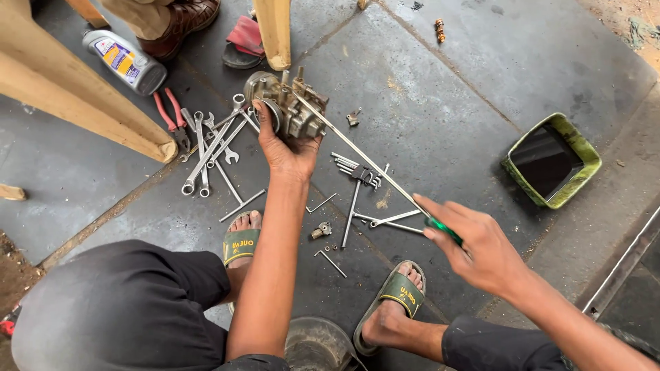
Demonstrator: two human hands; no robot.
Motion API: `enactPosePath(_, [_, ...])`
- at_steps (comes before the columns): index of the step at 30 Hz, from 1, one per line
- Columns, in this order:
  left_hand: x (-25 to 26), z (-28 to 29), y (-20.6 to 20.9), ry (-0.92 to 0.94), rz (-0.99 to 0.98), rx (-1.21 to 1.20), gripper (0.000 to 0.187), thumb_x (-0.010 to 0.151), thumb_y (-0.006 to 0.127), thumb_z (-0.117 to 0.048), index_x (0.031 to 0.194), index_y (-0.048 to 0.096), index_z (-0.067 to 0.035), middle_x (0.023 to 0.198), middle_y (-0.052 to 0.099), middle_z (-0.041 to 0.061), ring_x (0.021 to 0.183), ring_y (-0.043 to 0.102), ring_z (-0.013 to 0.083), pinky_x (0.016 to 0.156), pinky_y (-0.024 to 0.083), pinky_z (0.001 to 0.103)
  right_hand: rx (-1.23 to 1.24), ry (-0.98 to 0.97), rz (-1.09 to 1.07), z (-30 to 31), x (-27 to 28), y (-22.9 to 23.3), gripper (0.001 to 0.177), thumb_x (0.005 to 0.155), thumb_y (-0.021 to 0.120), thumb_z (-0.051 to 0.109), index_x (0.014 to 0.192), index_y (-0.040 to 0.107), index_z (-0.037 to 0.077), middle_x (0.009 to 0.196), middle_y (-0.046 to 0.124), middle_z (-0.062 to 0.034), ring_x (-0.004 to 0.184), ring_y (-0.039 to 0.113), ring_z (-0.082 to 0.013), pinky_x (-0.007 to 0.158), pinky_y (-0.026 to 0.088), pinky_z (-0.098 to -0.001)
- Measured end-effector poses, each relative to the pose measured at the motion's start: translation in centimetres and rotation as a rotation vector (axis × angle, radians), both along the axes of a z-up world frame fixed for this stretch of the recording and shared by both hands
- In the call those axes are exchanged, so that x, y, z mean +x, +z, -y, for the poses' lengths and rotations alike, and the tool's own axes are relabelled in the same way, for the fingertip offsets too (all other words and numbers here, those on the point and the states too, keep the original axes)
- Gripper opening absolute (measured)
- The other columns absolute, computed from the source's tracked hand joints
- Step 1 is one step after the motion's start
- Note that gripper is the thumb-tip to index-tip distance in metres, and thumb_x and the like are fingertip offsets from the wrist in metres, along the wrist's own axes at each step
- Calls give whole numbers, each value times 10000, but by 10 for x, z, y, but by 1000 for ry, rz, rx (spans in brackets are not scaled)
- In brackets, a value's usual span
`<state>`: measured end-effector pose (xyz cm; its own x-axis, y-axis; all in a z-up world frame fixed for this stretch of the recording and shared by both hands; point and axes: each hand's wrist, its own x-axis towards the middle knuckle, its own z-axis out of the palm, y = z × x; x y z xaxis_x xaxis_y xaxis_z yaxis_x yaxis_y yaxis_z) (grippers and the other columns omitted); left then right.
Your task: Cleaning and reassembling a motorcycle carburetor using tools on a shop floor.
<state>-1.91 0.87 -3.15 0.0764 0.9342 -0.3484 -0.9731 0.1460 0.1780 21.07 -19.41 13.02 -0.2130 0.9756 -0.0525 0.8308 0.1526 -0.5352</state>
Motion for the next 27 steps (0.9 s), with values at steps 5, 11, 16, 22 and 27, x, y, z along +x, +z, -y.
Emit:
enactPosePath(5, [-11, -1, -5, -2, 1, -10, 787, 744, 749, -654, 1333, 603, -153, 1218, 692, 62, 1117, 673, 287, 951, 546, 497, -65, -25, 27, 20, 7, 2, 600, 832, 721, 167, 1417, 585, 178, 677, 542, -79, 525, 494, -212, 526, 419, -424])
enactPosePath(11, [-7, 8, 7, -47, -79, 23, 763, 758, 701, -692, 1287, 629, -146, 1167, 712, 74, 1025, 693, 294, 822, 541, 492, -64, -38, 56, 26, 11, -2, 604, 817, 726, 173, 1406, 601, 212, 662, 546, -62, 501, 475, -187, 493, 408, -419])
enactPosePath(16, [-9, 3, 3, -16, -106, 1, 710, 775, 751, -609, 1288, 629, -134, 1176, 723, 73, 1062, 707, 288, 894, 572, 497, -28, -100, 205, 27, 22, -3, 576, 845, 765, 215, 1408, 649, 251, 752, 684, -49, 484, 548, -163, 473, 476, -350])
enactPosePath(22, [-10, 6, 8, -13, -161, 67, 679, 789, 791, -528, 1243, 626, -51, 1111, 724, 138, 1018, 729, 340, 908, 621, 605, 102, -121, -62, 28, 43, 20, 548, 766, 784, 165, 1299, 664, 124, 925, 792, -91, 684, 755, -126, 579, 611, -272])
enactPosePath(27, [-13, 2, 6, 24, -173, 84, 648, 781, 802, -505, 1244, 622, -89, 1120, 732, 106, 1027, 727, 319, 909, 618, 589, 0, -235, -203, 32, 42, 23, 503, 802, 753, 123, 1299, 675, 110, 1001, 811, -104, 618, 762, -142, 527, 629, -264])
